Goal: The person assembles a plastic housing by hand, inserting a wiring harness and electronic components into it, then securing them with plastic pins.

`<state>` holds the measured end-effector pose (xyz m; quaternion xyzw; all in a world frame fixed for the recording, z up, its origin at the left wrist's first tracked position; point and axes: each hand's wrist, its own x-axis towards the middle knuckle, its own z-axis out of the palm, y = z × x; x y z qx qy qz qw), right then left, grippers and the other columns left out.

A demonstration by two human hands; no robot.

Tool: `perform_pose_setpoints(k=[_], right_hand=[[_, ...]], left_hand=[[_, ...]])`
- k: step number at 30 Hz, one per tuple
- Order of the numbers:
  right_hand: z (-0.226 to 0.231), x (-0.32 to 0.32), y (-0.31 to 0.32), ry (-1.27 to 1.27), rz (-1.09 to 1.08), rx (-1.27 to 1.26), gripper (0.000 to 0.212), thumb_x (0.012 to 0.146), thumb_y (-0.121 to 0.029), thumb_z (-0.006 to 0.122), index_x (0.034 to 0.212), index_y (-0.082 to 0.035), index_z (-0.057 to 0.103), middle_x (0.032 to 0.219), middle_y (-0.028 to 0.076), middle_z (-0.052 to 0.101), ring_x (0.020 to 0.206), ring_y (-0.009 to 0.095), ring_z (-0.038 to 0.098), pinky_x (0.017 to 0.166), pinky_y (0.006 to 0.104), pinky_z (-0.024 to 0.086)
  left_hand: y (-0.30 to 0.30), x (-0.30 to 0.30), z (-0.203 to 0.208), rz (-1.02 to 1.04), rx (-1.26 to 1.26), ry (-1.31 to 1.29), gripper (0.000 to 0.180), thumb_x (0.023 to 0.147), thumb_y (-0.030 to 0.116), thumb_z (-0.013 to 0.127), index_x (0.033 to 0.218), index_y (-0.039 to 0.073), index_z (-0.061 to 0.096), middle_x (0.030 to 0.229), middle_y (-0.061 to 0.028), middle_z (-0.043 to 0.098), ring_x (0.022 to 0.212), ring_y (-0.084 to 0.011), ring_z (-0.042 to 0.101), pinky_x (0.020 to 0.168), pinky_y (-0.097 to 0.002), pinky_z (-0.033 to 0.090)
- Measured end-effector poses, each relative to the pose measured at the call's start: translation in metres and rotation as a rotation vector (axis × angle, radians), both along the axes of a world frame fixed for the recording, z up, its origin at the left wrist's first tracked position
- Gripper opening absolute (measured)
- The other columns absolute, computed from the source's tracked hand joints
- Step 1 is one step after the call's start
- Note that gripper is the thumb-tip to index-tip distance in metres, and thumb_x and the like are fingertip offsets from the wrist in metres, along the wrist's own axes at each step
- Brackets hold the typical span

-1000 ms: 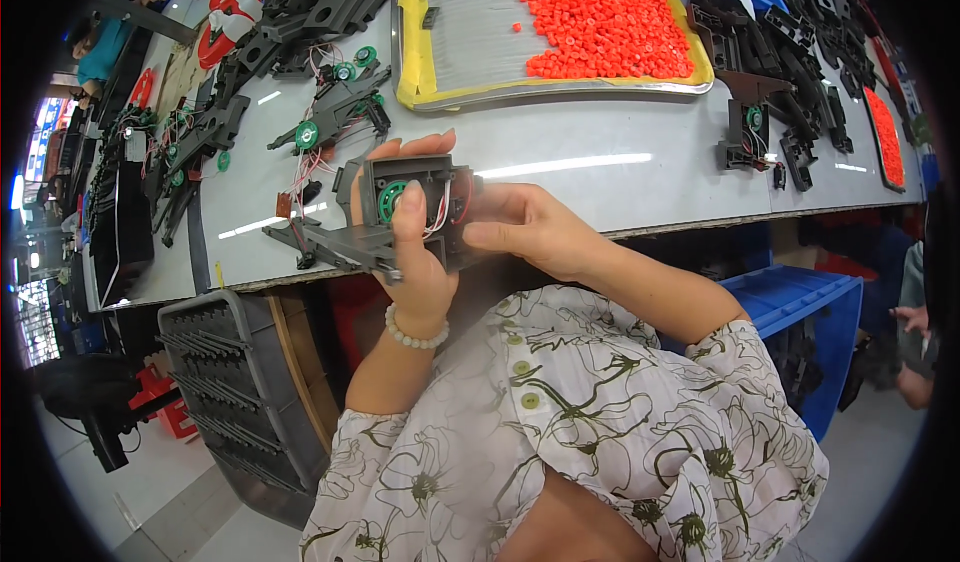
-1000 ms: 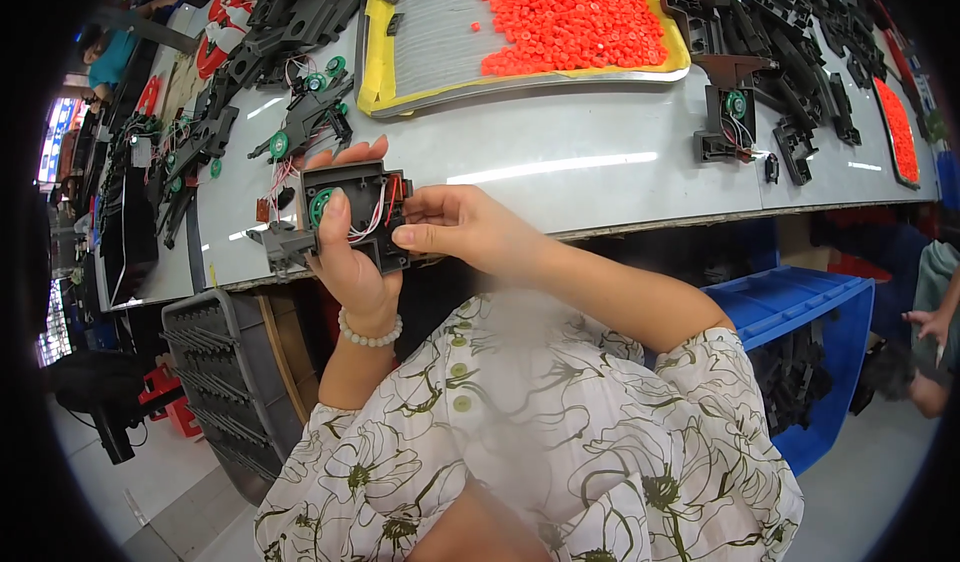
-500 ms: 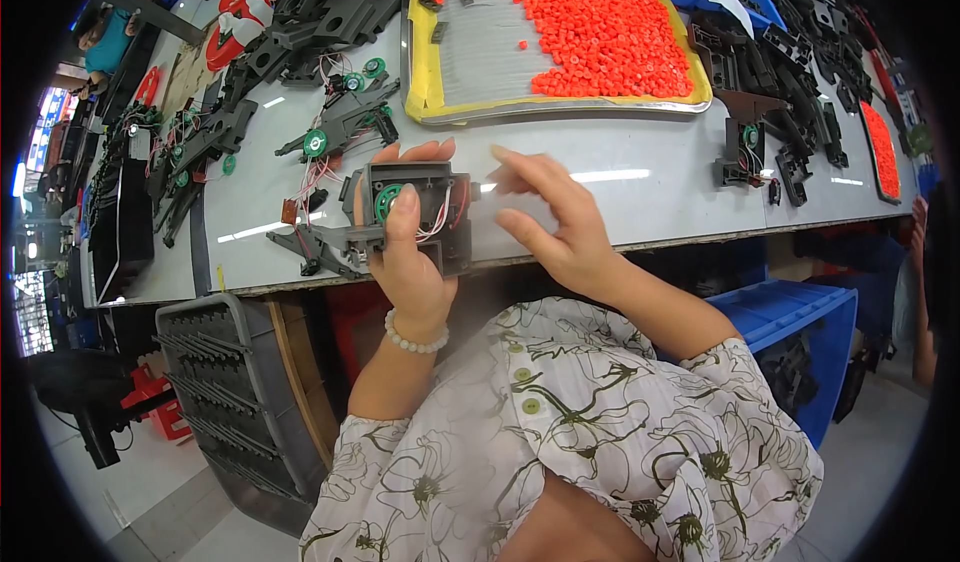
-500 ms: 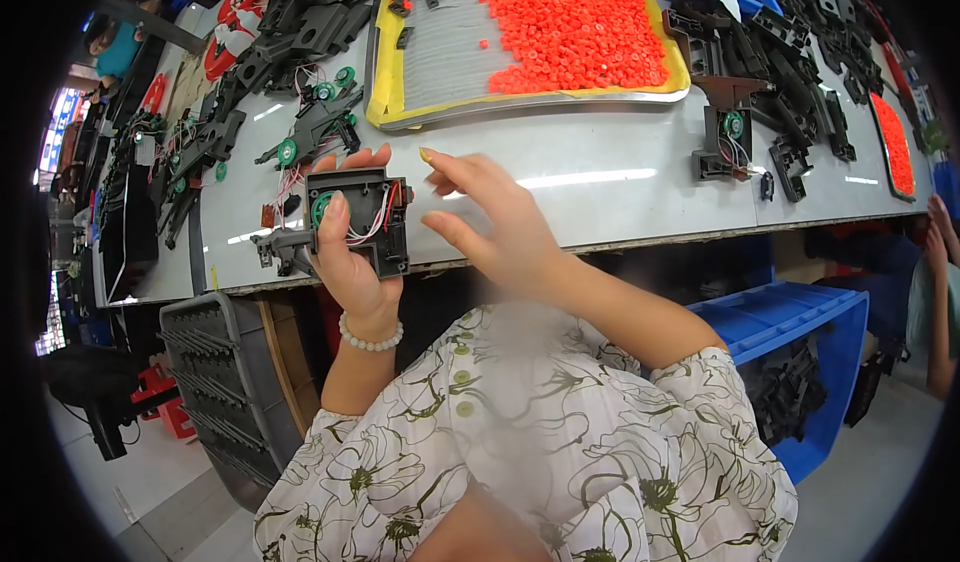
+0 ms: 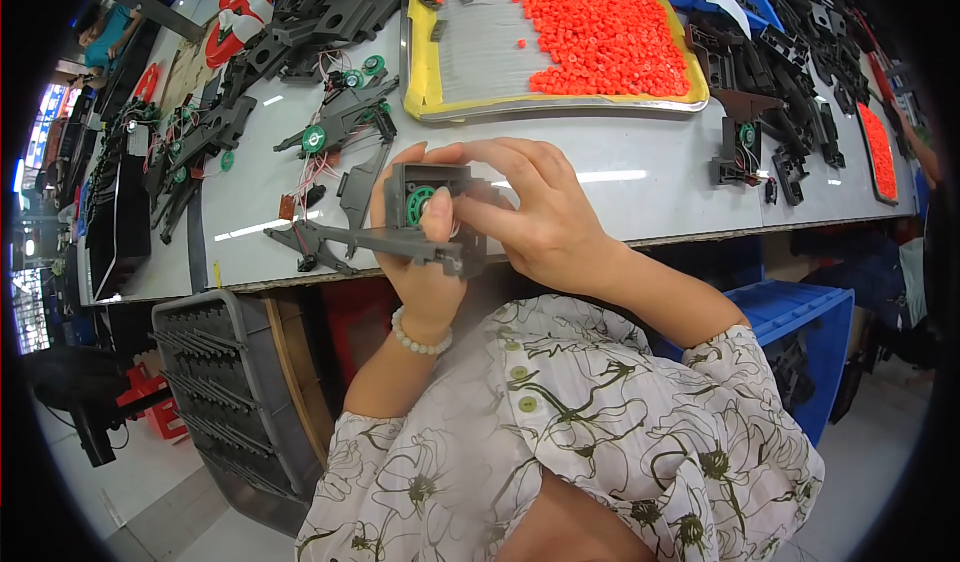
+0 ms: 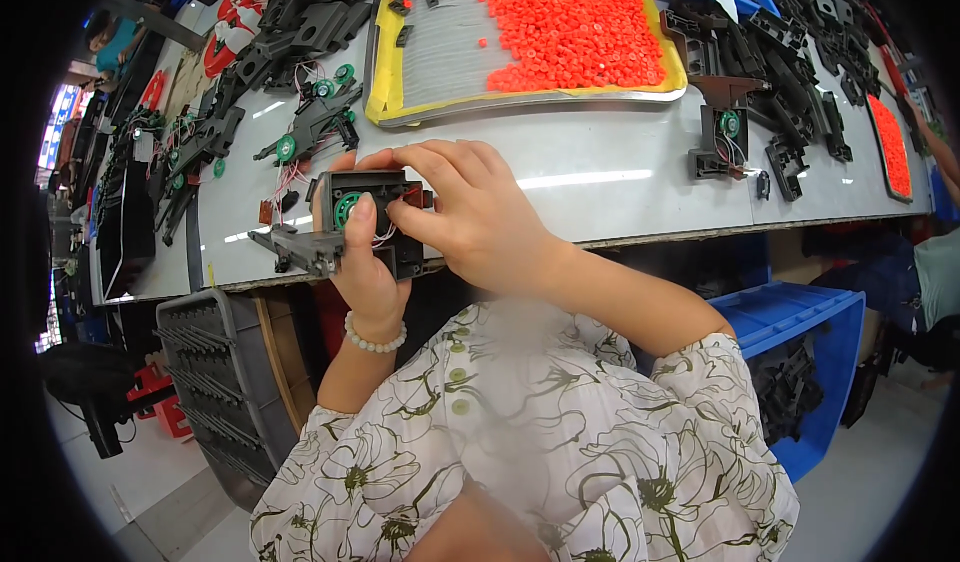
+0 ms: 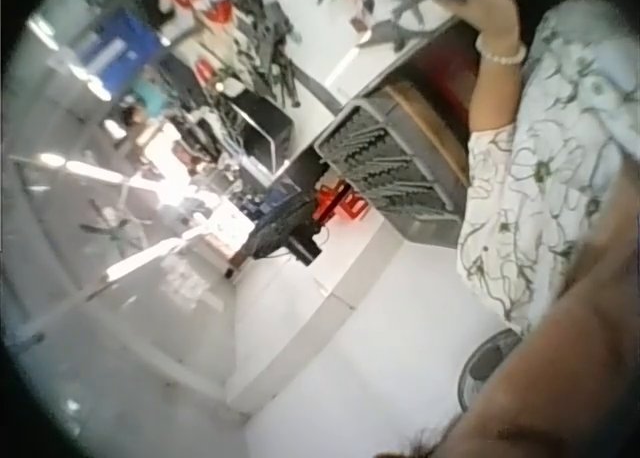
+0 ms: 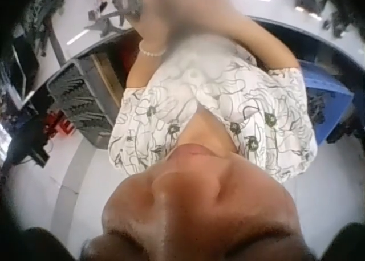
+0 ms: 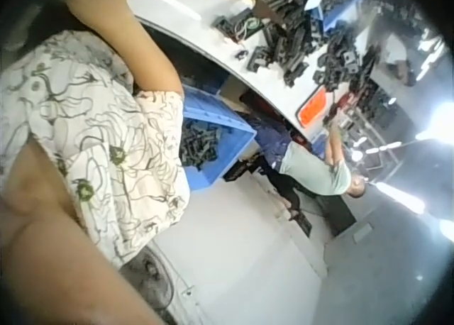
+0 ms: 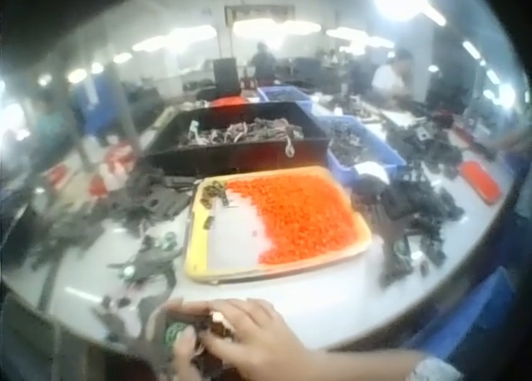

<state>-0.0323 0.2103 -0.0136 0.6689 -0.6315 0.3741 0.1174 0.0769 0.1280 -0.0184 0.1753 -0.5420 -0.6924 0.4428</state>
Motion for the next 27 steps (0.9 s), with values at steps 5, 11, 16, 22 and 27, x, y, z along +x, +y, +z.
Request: perform_pose_setpoints(k=[5,11,16,22,27], right_hand=[[-0.003,-0.005,0.000,-0.225,0.095,0.049,0.039,0.064,0.003,0.056,0.100,-0.011,0.060,0.120,0.014,0.047,0.108,0.031,0.047,0.087,0.0419,0.038],[-0.010,-0.007,0.017,-0.337,0.074,0.005,0.052,0.065,0.005,0.055,0.112,-0.018,0.058,0.123,0.015,0.045,0.109,0.033,0.046,0.091,0.0439,0.038],[-0.015,-0.006,0.015,-0.094,0.000,-0.042,0.052,0.066,0.003,0.056,0.112,-0.022,0.059,0.125,0.014,0.044,0.113,0.032,0.044,0.090,0.0454,0.038],[-0.003,-0.002,0.014,-0.003,-0.038,0.055,0.040,0.070,0.001,0.055,0.105,-0.017,0.061,0.127,0.015,0.043,0.115,0.032,0.043,0.092,0.0499,0.037],[0.003,-0.004,0.010,0.020,-0.029,0.097,0.027,0.067,-0.004,0.058,0.092,-0.012,0.058,0.120,0.012,0.047,0.114,0.030,0.044,0.088,0.0484,0.036]], left_hand=[[-0.005,-0.004,0.005,-0.044,0.193,0.045,0.039,0.086,0.010,0.050,0.121,-0.004,0.039,0.111,-0.0173,0.056,0.099,-0.0217,0.056,0.084,-0.0325,0.048],[-0.008,-0.004,0.009,-0.067,0.223,0.100,0.039,0.086,0.010,0.049,0.121,-0.004,0.039,0.111,-0.0187,0.056,0.102,-0.0237,0.055,0.082,-0.0335,0.049],[-0.007,-0.006,0.008,-0.091,0.229,0.108,0.039,0.087,0.010,0.048,0.121,-0.004,0.039,0.111,-0.0198,0.055,0.101,-0.0236,0.056,0.081,-0.0336,0.051],[-0.002,-0.005,0.010,-0.031,0.123,0.059,0.038,0.087,0.009,0.048,0.121,-0.004,0.039,0.110,-0.0193,0.056,0.098,-0.0221,0.056,0.080,-0.0329,0.051],[0.002,-0.004,0.001,-0.070,0.147,0.008,0.038,0.086,0.006,0.050,0.121,-0.004,0.040,0.110,-0.0176,0.056,0.099,-0.0202,0.056,0.080,-0.0307,0.050]])
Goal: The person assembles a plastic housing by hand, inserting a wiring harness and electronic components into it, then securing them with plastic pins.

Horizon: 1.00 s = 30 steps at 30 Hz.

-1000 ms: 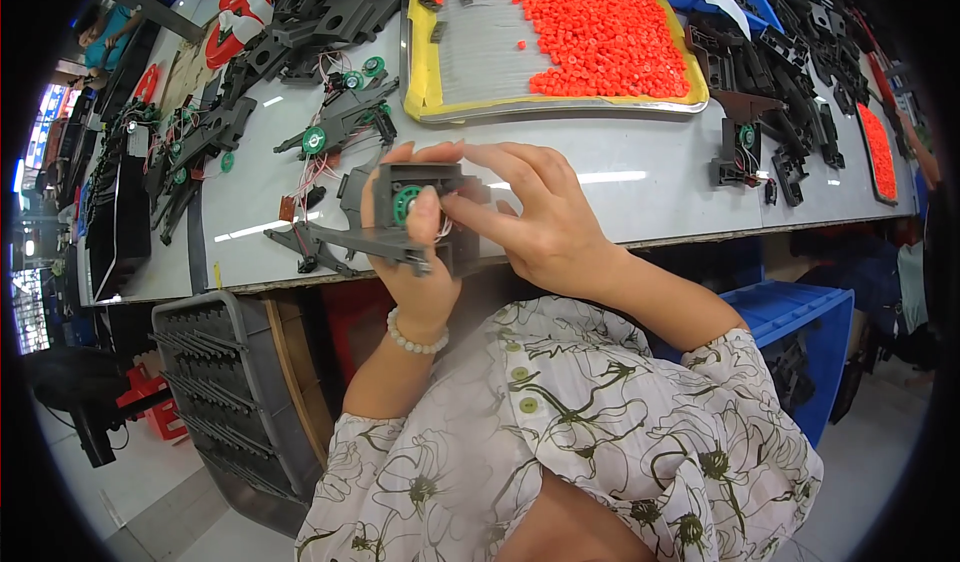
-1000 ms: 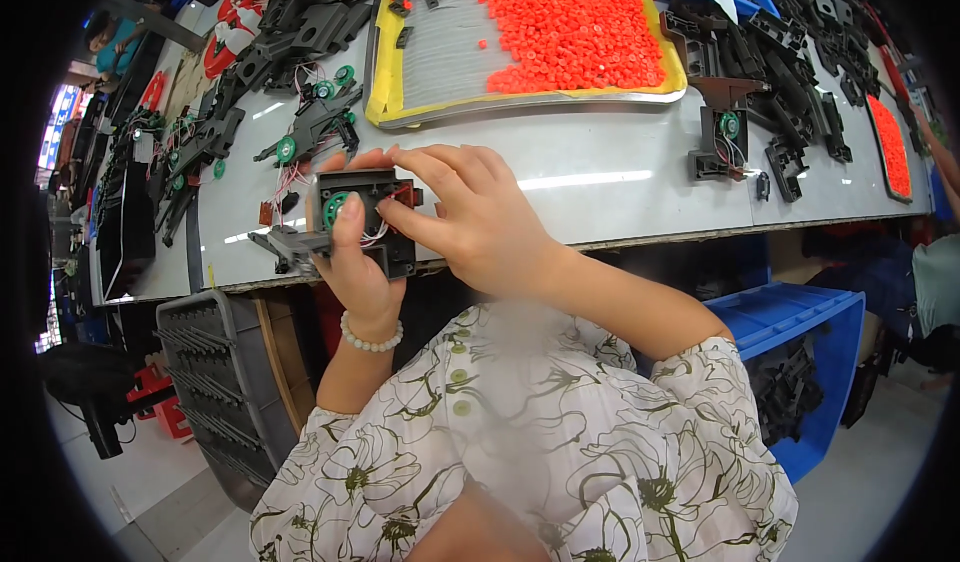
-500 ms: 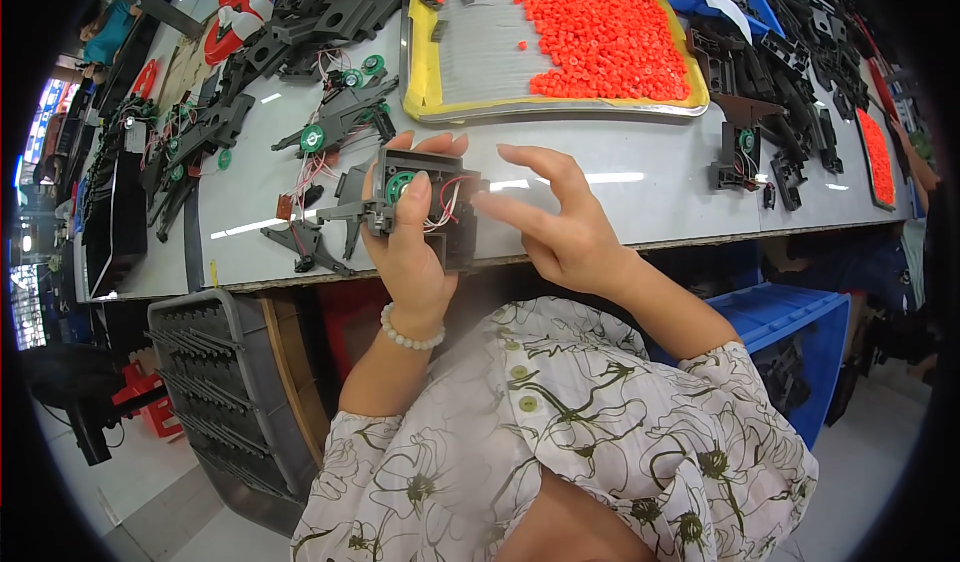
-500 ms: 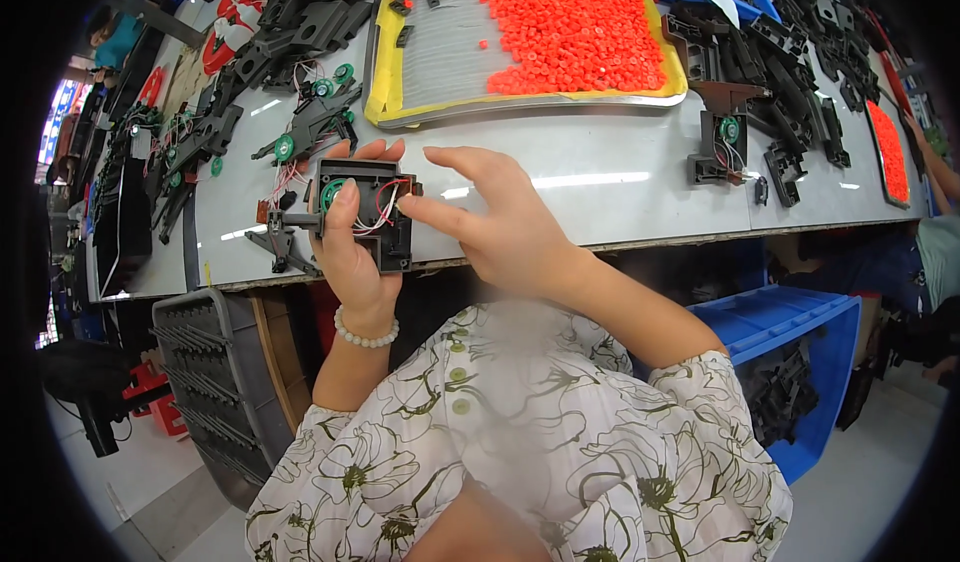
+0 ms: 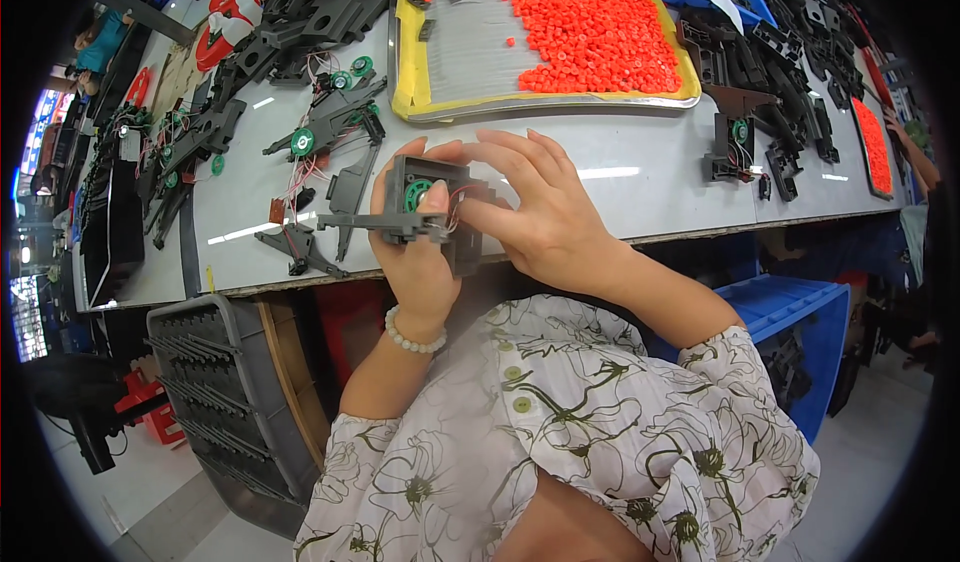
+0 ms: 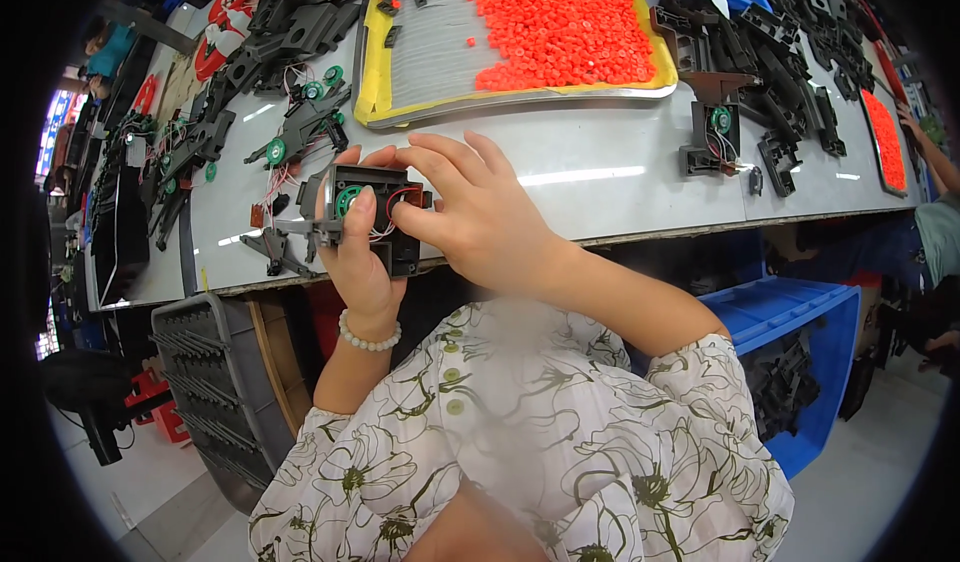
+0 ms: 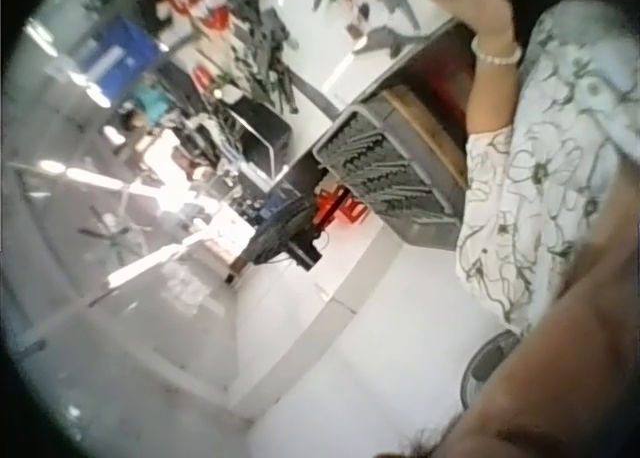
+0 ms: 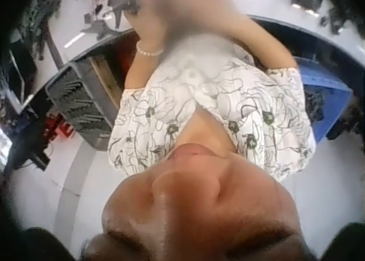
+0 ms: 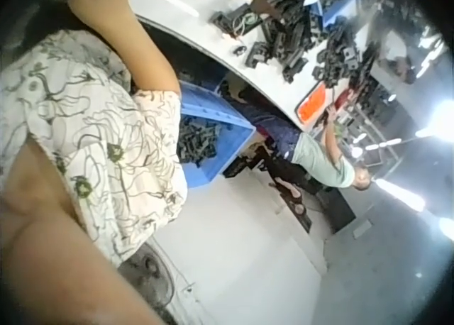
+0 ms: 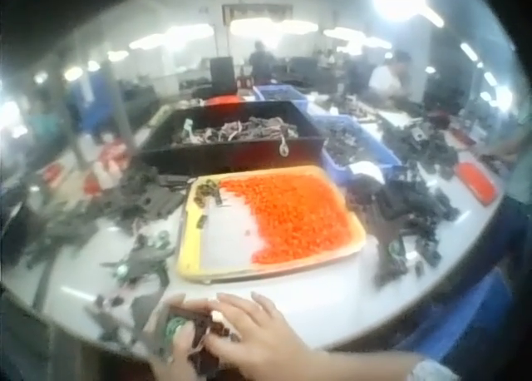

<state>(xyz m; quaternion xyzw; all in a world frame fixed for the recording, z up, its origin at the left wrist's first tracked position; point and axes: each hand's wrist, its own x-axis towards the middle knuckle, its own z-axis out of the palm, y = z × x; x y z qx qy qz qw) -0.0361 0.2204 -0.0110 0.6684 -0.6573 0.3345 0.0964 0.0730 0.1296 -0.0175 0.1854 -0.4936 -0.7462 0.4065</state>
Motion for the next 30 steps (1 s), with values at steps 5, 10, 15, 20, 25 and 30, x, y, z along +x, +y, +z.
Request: perform_pose_setpoints(k=[5,10,15,20,25,30], right_hand=[[-0.008,-0.005,-0.001,-0.131,0.050,-0.123,0.032,0.063,-0.001,0.059,0.093,-0.009,0.058,0.117,0.012,0.049,0.107,0.030,0.048,0.086,0.0450,0.037],[0.000,-0.007,-0.003,-0.149,0.026,-0.127,0.036,0.059,-0.001,0.061,0.094,-0.008,0.057,0.117,0.012,0.048,0.104,0.030,0.048,0.086,0.0428,0.038],[0.012,-0.005,0.000,-0.016,0.025,-0.008,0.031,0.058,-0.005,0.063,0.088,-0.008,0.056,0.117,0.012,0.047,0.105,0.030,0.048,0.084,0.0420,0.038],[0.009,-0.002,-0.003,-0.036,-0.009,0.027,0.031,0.058,-0.006,0.063,0.087,-0.009,0.055,0.118,0.012,0.047,0.106,0.030,0.047,0.085,0.0419,0.038],[0.000,-0.006,0.000,-0.221,0.056,0.033,0.040,0.061,0.000,0.060,0.100,-0.010,0.055,0.120,0.015,0.046,0.108,0.033,0.047,0.089,0.0433,0.037],[-0.001,-0.010,0.009,-0.456,0.005,-0.030,0.043,0.065,0.003,0.055,0.106,-0.011,0.055,0.123,0.018,0.045,0.109,0.037,0.046,0.090,0.0444,0.039]], left_hand=[[-0.003,-0.001,0.004,-0.043,0.037,0.052,0.036,0.087,0.005,0.048,0.121,-0.004,0.040,0.110,-0.0174,0.057,0.100,-0.0210,0.056,0.085,-0.0310,0.047],[-0.002,-0.002,0.004,-0.041,-0.018,0.049,0.036,0.087,0.005,0.047,0.121,-0.005,0.040,0.109,-0.0175,0.057,0.101,-0.0226,0.056,0.089,-0.0329,0.045],[-0.002,-0.001,0.004,-0.063,0.032,0.063,0.037,0.086,0.006,0.049,0.121,-0.004,0.040,0.110,-0.0168,0.057,0.102,-0.0227,0.055,0.088,-0.0342,0.045],[0.001,-0.003,-0.001,-0.034,0.019,0.032,0.038,0.086,0.007,0.051,0.121,-0.004,0.040,0.111,-0.0167,0.056,0.103,-0.0232,0.054,0.086,-0.0348,0.047],[-0.006,-0.003,0.001,-0.058,0.155,0.063,0.039,0.087,0.009,0.051,0.121,-0.004,0.040,0.113,-0.0175,0.055,0.104,-0.0246,0.055,0.085,-0.0350,0.047],[-0.006,-0.004,0.007,-0.091,0.224,0.101,0.039,0.087,0.010,0.048,0.122,-0.004,0.038,0.111,-0.0196,0.055,0.104,-0.0278,0.055,0.081,-0.0378,0.051]])
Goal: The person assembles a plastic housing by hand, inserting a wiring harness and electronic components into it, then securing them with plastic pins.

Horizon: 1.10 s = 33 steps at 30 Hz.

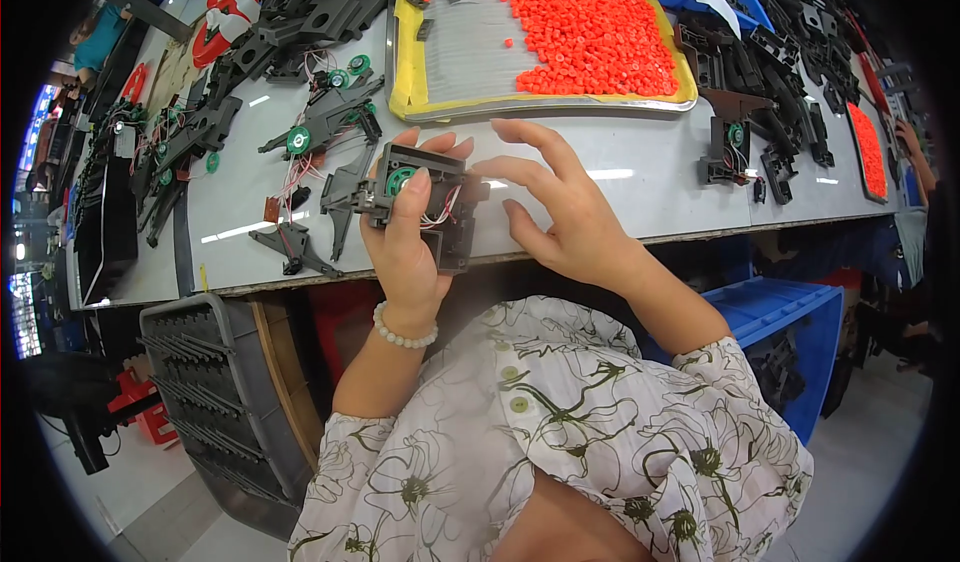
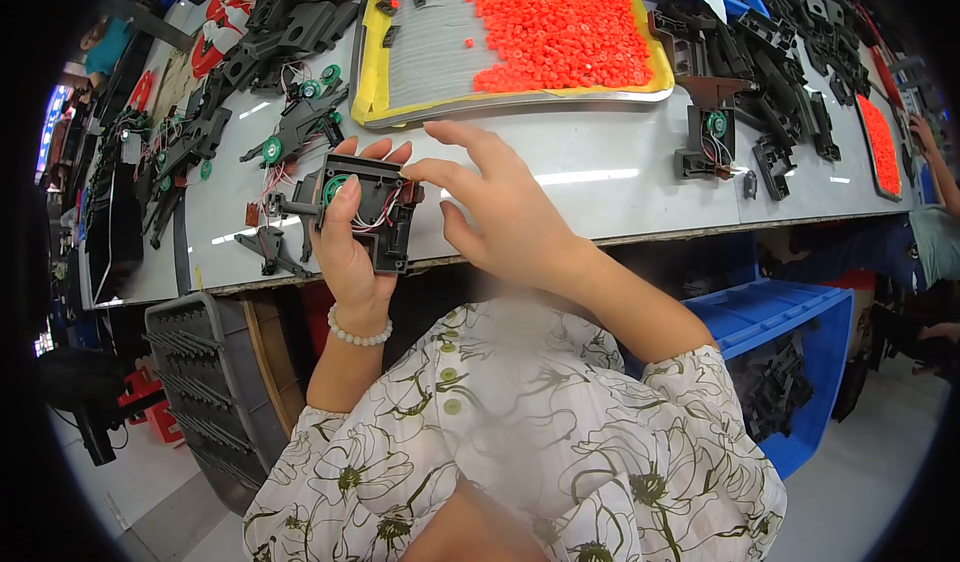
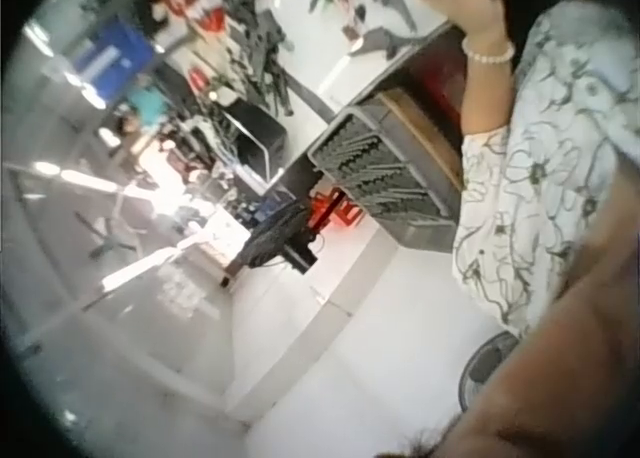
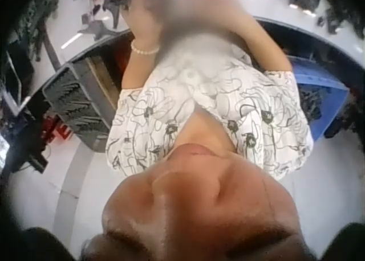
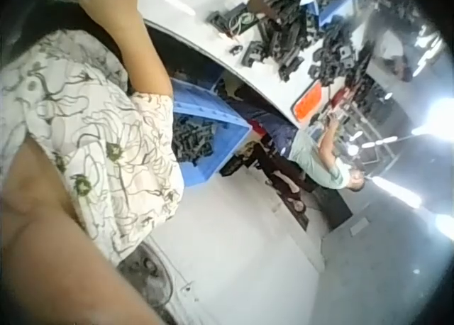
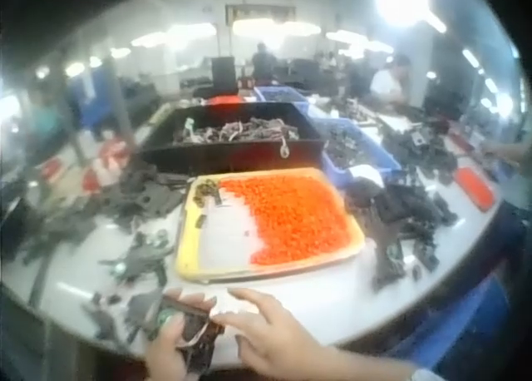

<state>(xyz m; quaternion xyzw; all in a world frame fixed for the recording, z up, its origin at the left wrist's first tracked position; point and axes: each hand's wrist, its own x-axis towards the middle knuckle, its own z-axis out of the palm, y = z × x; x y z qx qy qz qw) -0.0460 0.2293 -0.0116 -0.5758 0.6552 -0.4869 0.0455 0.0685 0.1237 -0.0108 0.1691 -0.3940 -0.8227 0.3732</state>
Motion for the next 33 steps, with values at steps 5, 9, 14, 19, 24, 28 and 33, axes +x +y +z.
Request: perform_pose_setpoints(k=[5,9,14,19,24,28,33], right_hand=[[0.005,0.003,-0.004,0.097,0.087,-0.032,0.042,0.062,0.002,0.057,0.102,-0.011,0.058,0.123,0.017,0.044,0.111,0.035,0.045,0.092,0.0440,0.037],[0.012,0.008,-0.008,0.221,0.144,-0.021,0.038,0.060,-0.001,0.059,0.096,-0.012,0.061,0.125,0.015,0.044,0.115,0.034,0.042,0.093,0.0443,0.036],[0.008,0.013,-0.009,0.339,0.088,0.002,0.031,0.062,-0.004,0.060,0.092,-0.012,0.061,0.126,0.015,0.043,0.118,0.033,0.040,0.091,0.0509,0.035],[0.005,0.014,-0.008,0.305,0.085,-0.042,0.035,0.060,-0.004,0.062,0.094,-0.011,0.062,0.126,0.016,0.043,0.116,0.033,0.043,0.086,0.0473,0.037],[0.005,-0.008,0.019,0.168,0.008,-0.106,0.045,0.063,0.005,0.056,0.106,-0.009,0.059,0.118,0.015,0.049,0.108,0.033,0.048,0.089,0.0421,0.039],[-0.001,-0.054,0.069,0.197,-0.305,-0.027,0.030,0.071,0.006,0.059,0.100,-0.002,0.060,0.096,0.013,0.060,0.087,0.027,0.059,0.074,0.0320,0.048],[0.009,-0.081,0.112,0.123,-0.528,0.088,0.018,0.073,0.002,0.061,0.091,0.000,0.061,0.080,0.011,0.061,0.073,0.025,0.060,0.066,0.0306,0.048]], left_hand=[[-0.003,0.001,-0.005,-0.015,0.057,0.011,0.040,0.087,0.011,0.048,0.122,-0.004,0.038,0.111,-0.0194,0.055,0.101,-0.0271,0.057,0.079,-0.0378,0.052],[-0.004,0.005,-0.004,-0.047,0.076,-0.017,0.039,0.086,0.012,0.049,0.121,-0.003,0.041,0.111,-0.0162,0.055,0.093,-0.0220,0.059,0.078,-0.0357,0.052],[-0.001,0.002,-0.006,-0.004,0.083,-0.049,0.037,0.086,0.012,0.051,0.120,-0.001,0.045,0.108,-0.0121,0.056,0.091,-0.0192,0.058,0.078,-0.0336,0.051],[0.001,0.001,-0.006,-0.016,0.063,-0.138,0.043,0.087,0.020,0.048,0.124,-0.001,0.041,0.112,-0.0132,0.052,0.101,-0.0212,0.054,0.090,-0.0340,0.043],[-0.004,-0.002,-0.008,-0.061,0.141,-0.033,0.045,0.088,0.016,0.043,0.128,-0.001,0.033,0.117,-0.0219,0.050,0.111,-0.0315,0.050,0.088,-0.0454,0.046],[-0.006,0.000,-0.012,-0.075,0.156,-0.064,0.046,0.088,0.018,0.043,0.128,-0.003,0.033,0.117,-0.0226,0.049,0.113,-0.0337,0.048,0.089,-0.0486,0.046],[-0.007,-0.002,-0.019,-0.119,0.236,-0.064,0.044,0.088,0.018,0.044,0.127,0.000,0.036,0.118,-0.0208,0.050,0.114,-0.0339,0.048,0.089,-0.0507,0.046]])
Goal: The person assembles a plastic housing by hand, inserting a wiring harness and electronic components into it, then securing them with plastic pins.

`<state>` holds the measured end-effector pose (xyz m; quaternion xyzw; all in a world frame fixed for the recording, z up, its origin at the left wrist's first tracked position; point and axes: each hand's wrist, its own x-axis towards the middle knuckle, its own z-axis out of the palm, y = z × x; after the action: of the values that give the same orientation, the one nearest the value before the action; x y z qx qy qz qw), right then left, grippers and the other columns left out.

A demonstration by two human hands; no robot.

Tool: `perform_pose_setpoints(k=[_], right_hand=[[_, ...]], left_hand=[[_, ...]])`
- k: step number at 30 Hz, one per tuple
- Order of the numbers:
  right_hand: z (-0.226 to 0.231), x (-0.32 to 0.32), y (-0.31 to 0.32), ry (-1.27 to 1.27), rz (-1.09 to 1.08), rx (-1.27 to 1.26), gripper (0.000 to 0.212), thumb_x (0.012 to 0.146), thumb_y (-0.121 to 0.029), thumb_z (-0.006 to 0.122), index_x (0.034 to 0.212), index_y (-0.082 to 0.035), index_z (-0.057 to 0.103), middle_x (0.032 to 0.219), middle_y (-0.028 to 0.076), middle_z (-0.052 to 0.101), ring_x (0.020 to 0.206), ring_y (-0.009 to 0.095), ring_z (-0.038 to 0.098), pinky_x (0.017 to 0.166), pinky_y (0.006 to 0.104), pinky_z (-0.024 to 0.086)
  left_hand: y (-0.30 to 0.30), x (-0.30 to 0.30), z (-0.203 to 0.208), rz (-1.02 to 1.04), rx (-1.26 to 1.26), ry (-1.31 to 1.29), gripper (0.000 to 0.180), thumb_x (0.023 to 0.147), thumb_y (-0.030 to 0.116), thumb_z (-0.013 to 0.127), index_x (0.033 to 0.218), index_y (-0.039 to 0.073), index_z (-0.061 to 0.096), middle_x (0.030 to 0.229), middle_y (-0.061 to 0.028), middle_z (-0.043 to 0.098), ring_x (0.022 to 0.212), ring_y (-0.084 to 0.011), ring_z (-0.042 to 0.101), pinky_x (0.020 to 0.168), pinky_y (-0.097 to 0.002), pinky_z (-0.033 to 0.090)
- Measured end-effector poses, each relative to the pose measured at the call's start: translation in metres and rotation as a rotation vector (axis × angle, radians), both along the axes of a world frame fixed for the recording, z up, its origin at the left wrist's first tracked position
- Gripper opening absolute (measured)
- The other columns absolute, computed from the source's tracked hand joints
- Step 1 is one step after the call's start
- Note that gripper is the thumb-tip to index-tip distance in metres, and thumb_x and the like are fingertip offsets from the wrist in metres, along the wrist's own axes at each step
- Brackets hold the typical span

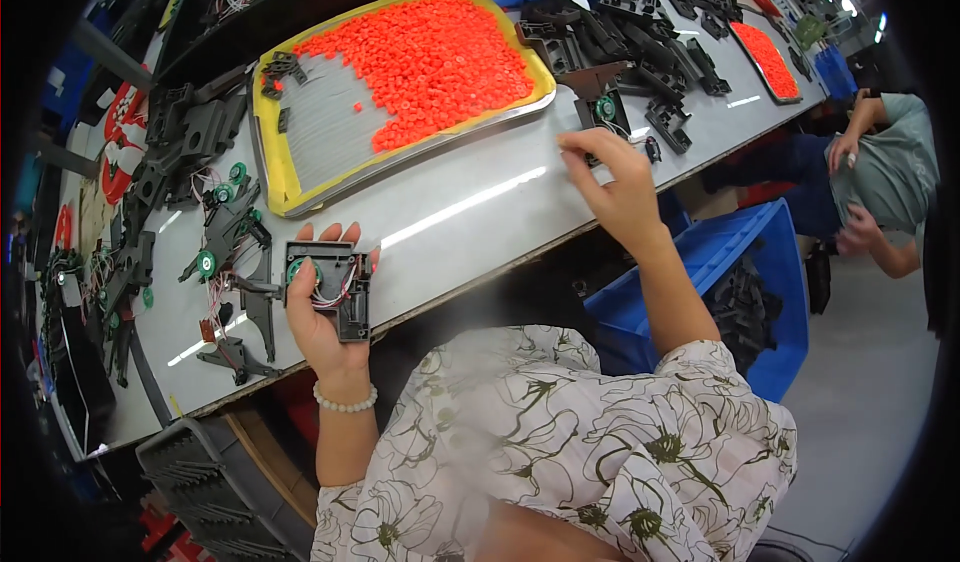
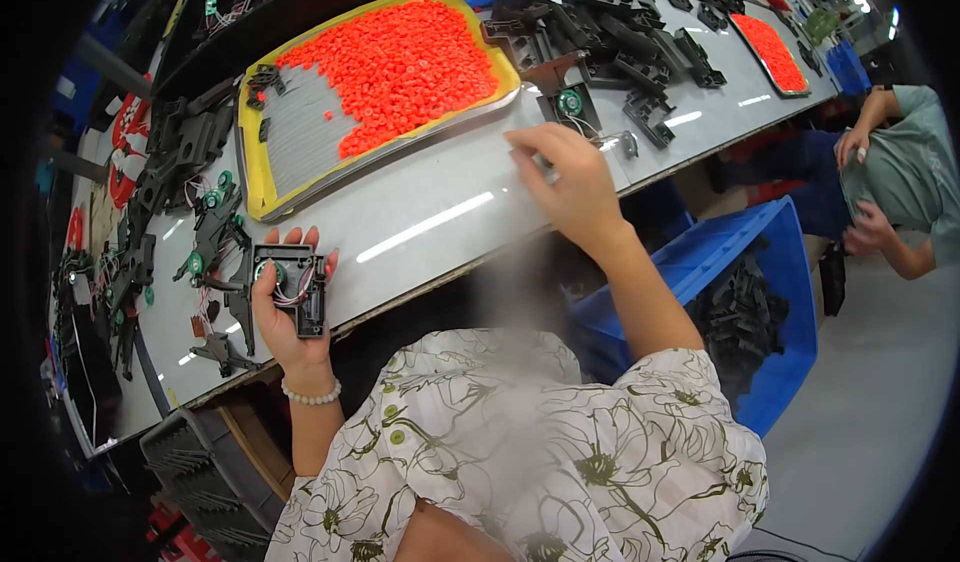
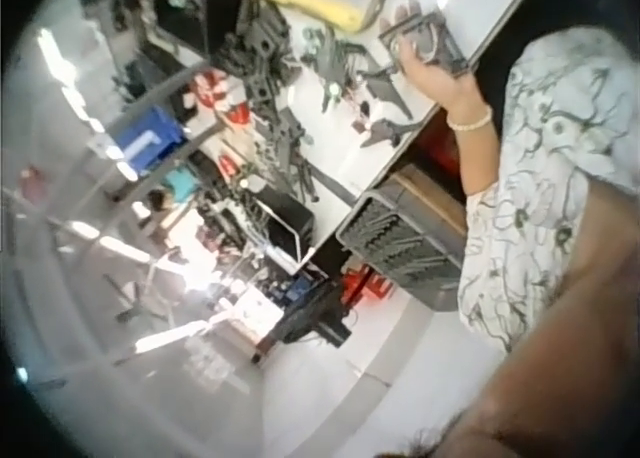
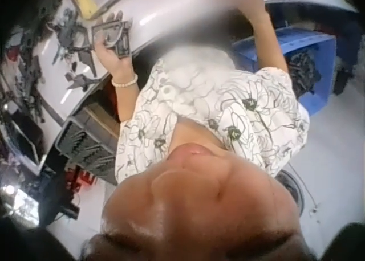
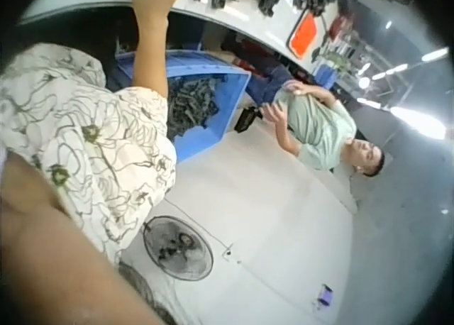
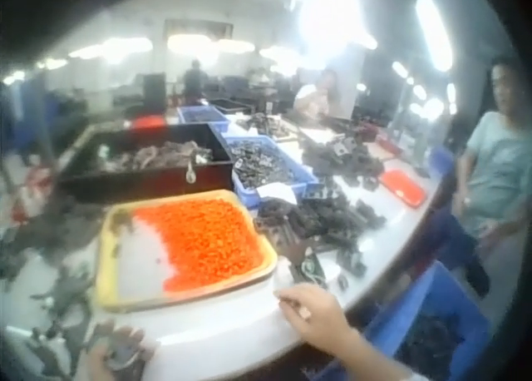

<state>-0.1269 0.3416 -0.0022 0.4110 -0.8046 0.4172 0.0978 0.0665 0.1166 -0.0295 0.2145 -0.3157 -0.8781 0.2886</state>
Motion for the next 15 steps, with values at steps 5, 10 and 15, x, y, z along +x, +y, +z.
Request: perform_pose_setpoints(k=[5,10,15], right_hand=[[0.003,-0.001,-0.018,0.074,0.024,0.008,0.014,0.074,0.003,0.061,0.088,0.001,0.061,0.080,0.011,0.061,0.072,0.024,0.060,0.064,0.0303,0.047],[0.002,0.010,-0.055,0.038,0.192,0.003,0.012,0.074,0.002,0.061,0.086,0.000,0.062,0.077,0.011,0.061,0.072,0.024,0.060,0.064,0.0311,0.047],[0.007,0.006,-0.069,0.140,0.169,-0.007,0.011,0.074,0.001,0.061,0.084,-0.002,0.063,0.078,0.010,0.062,0.071,0.025,0.060,0.063,0.0319,0.048]], left_hand=[[0.000,-0.003,-0.010,-0.049,0.141,0.044,0.043,0.087,0.019,0.047,0.126,0.002,0.038,0.118,-0.0196,0.050,0.114,-0.0345,0.048,0.090,-0.0524,0.044],[0.001,-0.002,-0.009,-0.085,0.170,0.092,0.043,0.085,0.021,0.051,0.123,0.003,0.042,0.117,-0.0181,0.052,0.115,-0.0345,0.047,0.091,-0.0524,0.044],[-0.003,0.002,-0.015,-0.100,0.129,0.106,0.049,0.085,0.021,0.052,0.128,0.004,0.036,0.118,-0.0194,0.050,0.115,-0.0334,0.047,0.091,-0.0521,0.044]])
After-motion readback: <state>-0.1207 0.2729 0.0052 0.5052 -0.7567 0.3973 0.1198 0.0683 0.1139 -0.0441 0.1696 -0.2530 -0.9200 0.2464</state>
